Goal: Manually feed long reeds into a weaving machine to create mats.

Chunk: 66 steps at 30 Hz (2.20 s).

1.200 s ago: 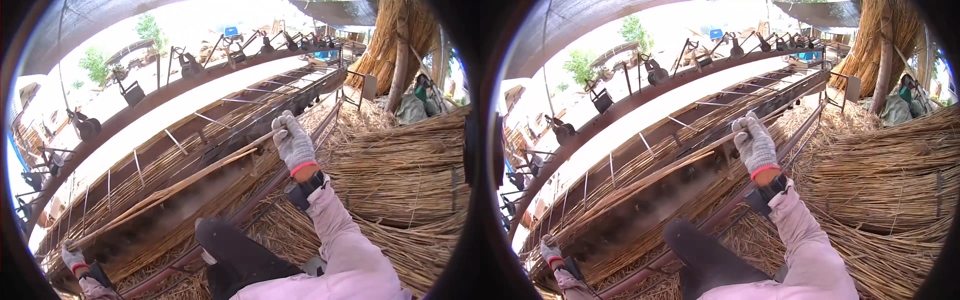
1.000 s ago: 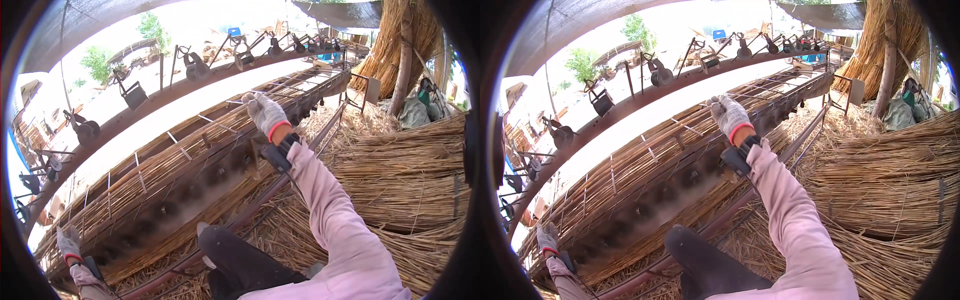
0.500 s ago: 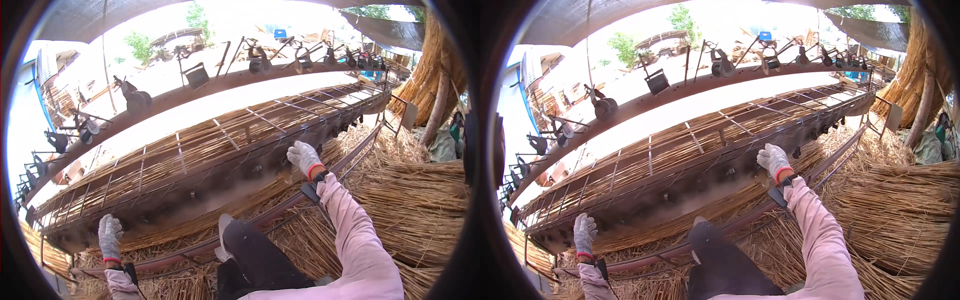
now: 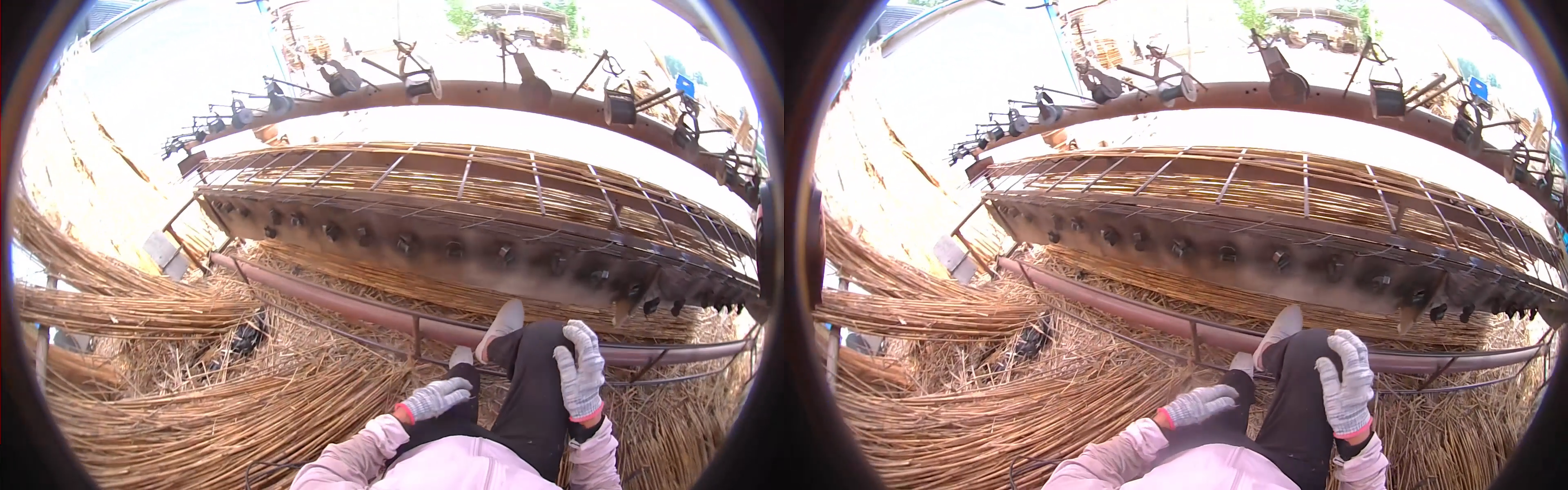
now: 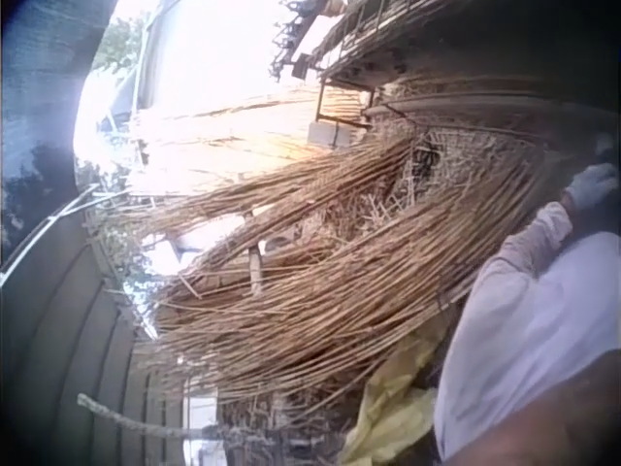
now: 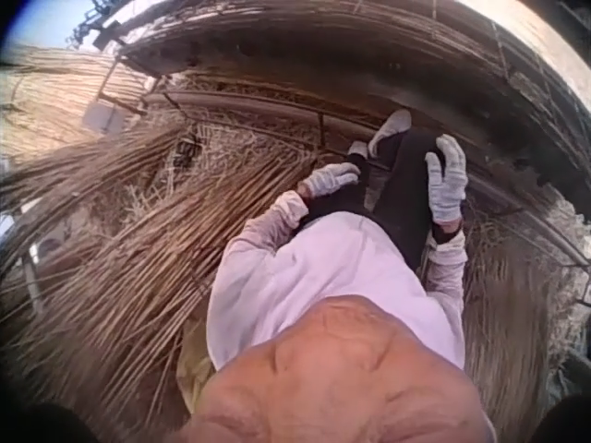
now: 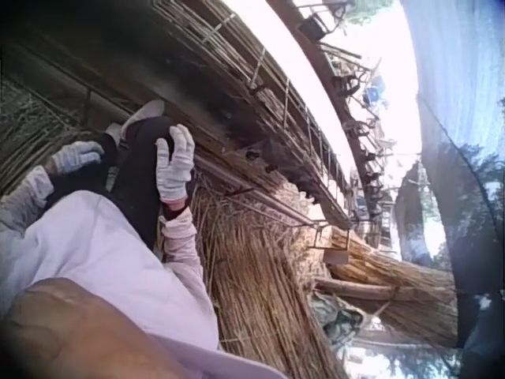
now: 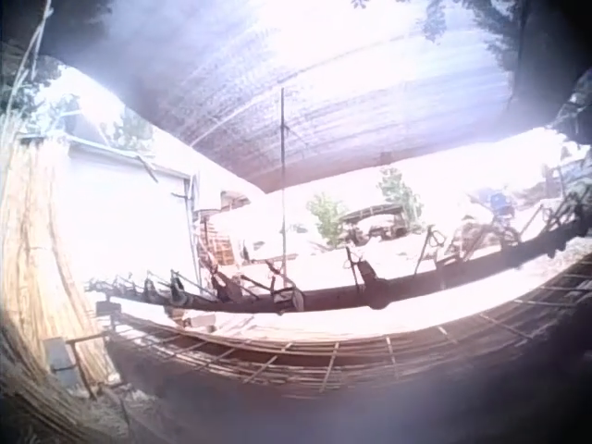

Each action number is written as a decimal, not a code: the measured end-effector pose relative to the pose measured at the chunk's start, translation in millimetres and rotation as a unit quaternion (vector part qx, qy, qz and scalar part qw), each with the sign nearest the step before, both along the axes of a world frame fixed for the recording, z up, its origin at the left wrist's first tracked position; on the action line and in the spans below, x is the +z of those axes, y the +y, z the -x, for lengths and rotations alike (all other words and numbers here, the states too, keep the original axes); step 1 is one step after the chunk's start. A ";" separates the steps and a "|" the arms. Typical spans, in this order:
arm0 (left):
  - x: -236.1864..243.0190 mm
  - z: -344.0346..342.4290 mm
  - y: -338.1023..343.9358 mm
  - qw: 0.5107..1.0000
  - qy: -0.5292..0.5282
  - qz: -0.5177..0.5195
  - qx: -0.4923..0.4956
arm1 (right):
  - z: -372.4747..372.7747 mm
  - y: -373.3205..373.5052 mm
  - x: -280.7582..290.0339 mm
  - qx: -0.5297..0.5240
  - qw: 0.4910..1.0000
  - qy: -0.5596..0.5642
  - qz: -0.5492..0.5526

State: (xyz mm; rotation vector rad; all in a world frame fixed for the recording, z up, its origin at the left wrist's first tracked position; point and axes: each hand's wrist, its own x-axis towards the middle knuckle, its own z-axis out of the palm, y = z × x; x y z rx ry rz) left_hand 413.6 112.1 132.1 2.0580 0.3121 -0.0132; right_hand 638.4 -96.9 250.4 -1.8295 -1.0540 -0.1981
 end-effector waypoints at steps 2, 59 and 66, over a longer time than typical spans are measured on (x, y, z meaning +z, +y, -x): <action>-1.4 -4.1 -14.3 1.000 0.009 -0.012 -0.011 | 16.4 3.4 11.3 0.026 0.986 -0.143 0.083; 17.2 293.6 69.5 0.845 0.385 -0.240 0.283 | -22.3 16.9 -115.5 0.038 0.985 -0.048 0.162; -49.0 401.6 -22.2 0.722 0.582 -0.220 0.301 | -22.2 16.6 -95.8 0.020 0.982 -0.056 0.179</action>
